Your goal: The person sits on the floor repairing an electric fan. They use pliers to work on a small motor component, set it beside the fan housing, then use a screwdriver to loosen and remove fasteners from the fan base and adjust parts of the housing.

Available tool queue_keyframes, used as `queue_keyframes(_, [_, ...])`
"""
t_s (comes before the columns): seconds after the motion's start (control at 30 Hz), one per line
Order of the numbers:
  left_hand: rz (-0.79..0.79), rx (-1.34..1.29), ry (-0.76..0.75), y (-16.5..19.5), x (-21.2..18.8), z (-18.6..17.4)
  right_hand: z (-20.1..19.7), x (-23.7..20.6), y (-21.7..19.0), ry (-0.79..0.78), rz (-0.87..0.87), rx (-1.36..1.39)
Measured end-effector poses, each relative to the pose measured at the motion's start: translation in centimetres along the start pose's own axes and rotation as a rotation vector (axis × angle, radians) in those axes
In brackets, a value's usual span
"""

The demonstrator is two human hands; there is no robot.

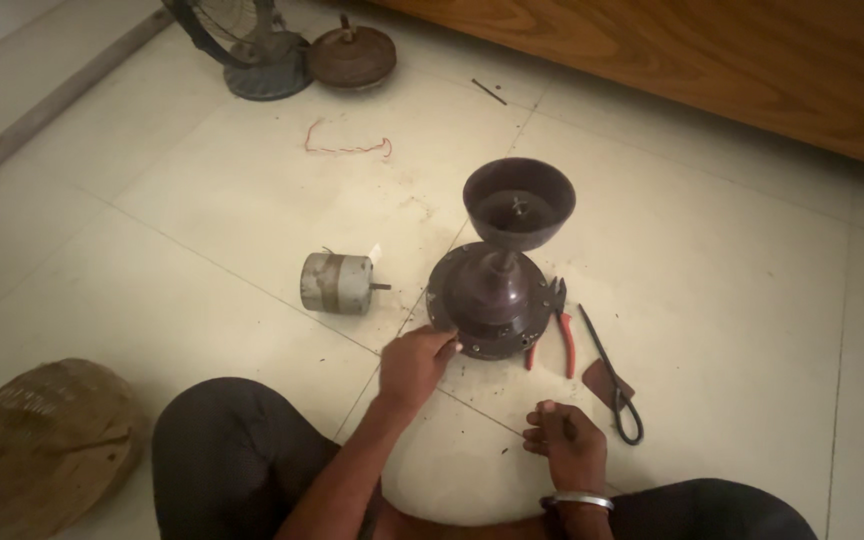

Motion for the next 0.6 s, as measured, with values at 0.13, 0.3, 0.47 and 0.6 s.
queue_keyframes(0.13, [-0.002,-0.012,0.016,-0.2,0.0,0.6,0.1,0.1,0.2,0.003,0.023,-0.028])
queue_keyframes(0.3, [0.012,-0.025,0.020,-0.2,0.1,1.2,0.6,0.2,0.6,-0.017,0.030,-0.008])
queue_keyframes(0.47, [-0.003,-0.015,-0.028,0.1,0.1,1.7,0.3,0.0,0.9,0.005,0.057,-0.052])
queue_keyframes(0.6, [-0.129,-0.021,0.206,-1.5,1.2,-1.4,0.6,0.1,1.0,-0.034,0.032,0.009])
Point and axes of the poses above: each hand's wrist, its own x-axis towards the middle knuckle, its own z-axis out of the palm, y = z × x, the point moved 9 cm from there along x, towards the middle knuckle, and after that the axes turned 13 degrees about x, right-handed, at the moved point
